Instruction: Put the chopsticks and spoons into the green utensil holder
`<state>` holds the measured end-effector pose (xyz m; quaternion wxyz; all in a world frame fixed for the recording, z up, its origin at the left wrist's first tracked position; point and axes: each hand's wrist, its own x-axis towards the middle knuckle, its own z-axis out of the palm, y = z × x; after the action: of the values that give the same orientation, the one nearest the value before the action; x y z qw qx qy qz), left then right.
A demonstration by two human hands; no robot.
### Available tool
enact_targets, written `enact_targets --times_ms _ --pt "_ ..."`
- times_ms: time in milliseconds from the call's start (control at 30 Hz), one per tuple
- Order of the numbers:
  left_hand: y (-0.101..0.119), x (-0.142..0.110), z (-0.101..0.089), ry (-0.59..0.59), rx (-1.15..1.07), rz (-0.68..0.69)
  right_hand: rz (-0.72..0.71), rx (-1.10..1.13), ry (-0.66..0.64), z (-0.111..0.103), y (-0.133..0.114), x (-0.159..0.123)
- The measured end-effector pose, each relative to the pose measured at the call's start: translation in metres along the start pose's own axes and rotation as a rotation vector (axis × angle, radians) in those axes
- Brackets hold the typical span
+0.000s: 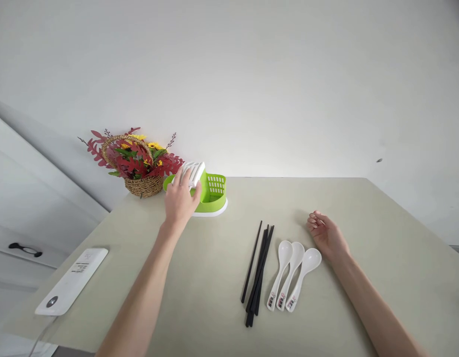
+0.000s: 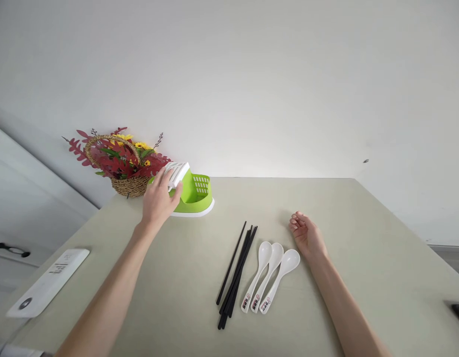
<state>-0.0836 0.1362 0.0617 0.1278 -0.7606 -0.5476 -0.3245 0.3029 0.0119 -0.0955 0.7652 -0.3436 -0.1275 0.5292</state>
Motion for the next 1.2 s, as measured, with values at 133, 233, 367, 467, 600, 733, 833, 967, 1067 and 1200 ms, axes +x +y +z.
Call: enact_targets --times_ms 133,233,367,467,600,733,833,967,1067,1200 --pt "0.03 -0.002 0.013 -0.005 0.02 0.009 0.001 0.026 0.003 0.001 0.001 0.0" --pt "0.059 -0.002 0.026 -0.015 0.027 0.023 -0.005 0.038 0.005 0.001 0.001 0.0" --pt "0.099 0.0 0.041 -0.039 0.002 0.088 -0.008 0.052 0.008 0.0 0.002 0.001" --pt "0.13 0.0 0.047 -0.12 -0.001 0.139 -0.005 0.057 0.009 -0.001 0.002 0.003" --pt "0.17 -0.003 0.045 -0.229 0.001 0.24 -0.005 0.053 0.012 -0.002 0.003 0.005" --pt "0.199 -0.006 0.035 -0.347 0.033 0.363 -0.024 0.068 0.028 -0.004 0.004 0.006" --pt "0.212 -0.006 0.026 -0.423 0.07 0.461 -0.038 0.105 0.036 -0.004 0.004 0.005" --pt "0.219 -0.007 0.023 -0.445 0.062 0.52 -0.04 0.149 0.032 -0.001 0.003 0.004" --pt "0.221 -0.009 0.029 -0.421 0.003 0.522 -0.047 0.168 0.031 0.002 0.003 0.002" --pt "0.218 -0.013 0.037 -0.378 -0.136 0.525 -0.08 0.196 0.032 0.005 0.001 -0.001"
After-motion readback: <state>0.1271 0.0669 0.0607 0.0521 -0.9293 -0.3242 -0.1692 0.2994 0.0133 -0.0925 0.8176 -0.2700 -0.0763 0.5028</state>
